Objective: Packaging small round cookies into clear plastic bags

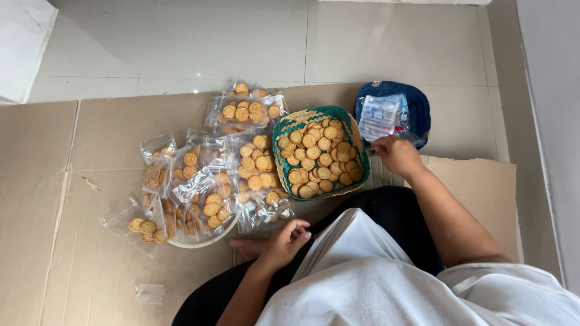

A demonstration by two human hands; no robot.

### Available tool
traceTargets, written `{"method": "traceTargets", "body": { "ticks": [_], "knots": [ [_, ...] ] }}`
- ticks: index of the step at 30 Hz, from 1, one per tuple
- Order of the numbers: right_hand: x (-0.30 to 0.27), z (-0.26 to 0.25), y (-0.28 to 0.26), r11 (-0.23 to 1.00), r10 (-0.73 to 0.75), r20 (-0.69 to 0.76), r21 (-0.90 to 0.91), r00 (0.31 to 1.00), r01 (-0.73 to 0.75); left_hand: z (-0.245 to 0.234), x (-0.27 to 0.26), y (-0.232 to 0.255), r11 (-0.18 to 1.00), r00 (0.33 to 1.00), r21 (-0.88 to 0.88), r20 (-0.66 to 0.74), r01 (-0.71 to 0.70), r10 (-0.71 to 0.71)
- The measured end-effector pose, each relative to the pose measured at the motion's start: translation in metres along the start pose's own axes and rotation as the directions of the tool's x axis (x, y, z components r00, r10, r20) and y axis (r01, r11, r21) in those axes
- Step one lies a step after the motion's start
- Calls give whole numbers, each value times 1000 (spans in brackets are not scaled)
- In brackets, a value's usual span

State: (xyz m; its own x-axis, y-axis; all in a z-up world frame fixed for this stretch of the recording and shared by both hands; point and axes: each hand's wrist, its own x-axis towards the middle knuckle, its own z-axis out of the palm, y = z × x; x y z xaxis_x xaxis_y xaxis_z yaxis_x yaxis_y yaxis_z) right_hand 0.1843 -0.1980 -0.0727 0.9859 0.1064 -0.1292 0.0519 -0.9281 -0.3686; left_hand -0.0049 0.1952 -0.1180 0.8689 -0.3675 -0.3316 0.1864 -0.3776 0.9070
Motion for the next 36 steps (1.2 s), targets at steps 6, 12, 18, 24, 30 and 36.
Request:
{"method": "traceTargets", "body": {
  "ticks": [6,12,18,24,30,36],
  "knots": [
    [65,20,30,895,441,159,2,883,-447,16,-12,43,992,988,-62,111,113,-106],
    [78,44,37,852,508,269,-19,818,-523,12,-34,88,970,933,-14,270,-241,236],
    [83,62,59,874,474,96,70,876,-481,-3,-26,59,990,986,57,101,129,-134],
    [61,69,55,911,403,-118,-39,907,-410,36,39,61,984,963,60,220,-169,153],
    [1,108,-15,974,-166,-327,-200,930,104,69,58,59,997,974,51,221,-60,47],
    [-52,51,-67,982,-178,460,31,870,184,72,17,92,971,962,238,267,-11,-55]
  ]
}}
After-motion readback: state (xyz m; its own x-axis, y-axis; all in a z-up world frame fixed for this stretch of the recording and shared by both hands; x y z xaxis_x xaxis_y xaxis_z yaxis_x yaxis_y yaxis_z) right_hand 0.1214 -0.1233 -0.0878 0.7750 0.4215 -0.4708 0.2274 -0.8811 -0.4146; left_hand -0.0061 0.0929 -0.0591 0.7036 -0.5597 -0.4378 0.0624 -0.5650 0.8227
